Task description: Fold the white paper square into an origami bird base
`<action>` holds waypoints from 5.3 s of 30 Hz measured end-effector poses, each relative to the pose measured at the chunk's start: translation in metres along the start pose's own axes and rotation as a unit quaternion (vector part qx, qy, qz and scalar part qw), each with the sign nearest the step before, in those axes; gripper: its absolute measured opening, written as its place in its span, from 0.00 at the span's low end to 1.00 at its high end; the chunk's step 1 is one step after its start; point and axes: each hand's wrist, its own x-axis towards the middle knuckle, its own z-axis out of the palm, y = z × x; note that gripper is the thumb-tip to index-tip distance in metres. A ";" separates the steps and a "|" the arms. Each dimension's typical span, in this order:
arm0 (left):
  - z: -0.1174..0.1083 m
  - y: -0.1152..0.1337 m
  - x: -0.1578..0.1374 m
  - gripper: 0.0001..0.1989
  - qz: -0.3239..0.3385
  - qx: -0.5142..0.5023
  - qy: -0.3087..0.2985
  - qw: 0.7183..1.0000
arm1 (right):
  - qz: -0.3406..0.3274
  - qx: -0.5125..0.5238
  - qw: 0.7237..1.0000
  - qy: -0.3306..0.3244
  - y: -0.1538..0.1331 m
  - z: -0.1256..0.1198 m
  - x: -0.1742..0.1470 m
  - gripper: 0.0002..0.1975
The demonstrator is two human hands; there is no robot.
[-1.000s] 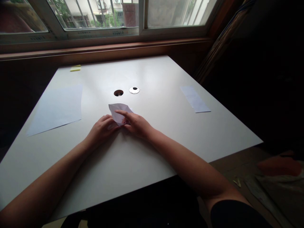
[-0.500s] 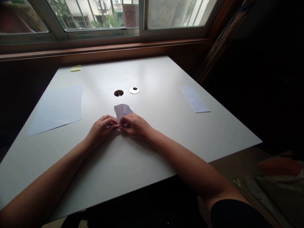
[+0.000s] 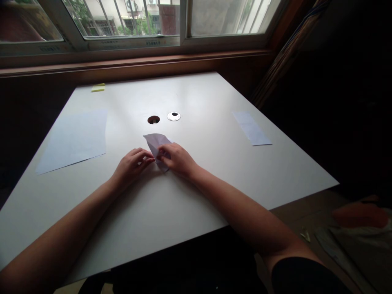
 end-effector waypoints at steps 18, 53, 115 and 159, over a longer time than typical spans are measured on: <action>-0.001 0.006 -0.005 0.18 -0.063 -0.100 0.083 0.989 | -0.069 0.036 0.996 -0.046 -0.001 0.003 -0.002 0.19; -0.026 -0.003 -0.003 0.07 0.004 -0.202 0.142 0.969 | -0.110 0.042 0.990 -0.077 -0.005 -0.007 -0.002 0.19; -0.013 -0.004 0.000 0.19 -0.073 -0.392 0.163 0.903 | -0.074 0.000 0.994 -0.079 -0.008 -0.002 -0.003 0.04; -0.006 -0.011 0.002 0.24 -0.017 -0.023 -0.018 0.999 | 0.144 0.069 0.987 0.017 0.009 -0.019 0.001 0.25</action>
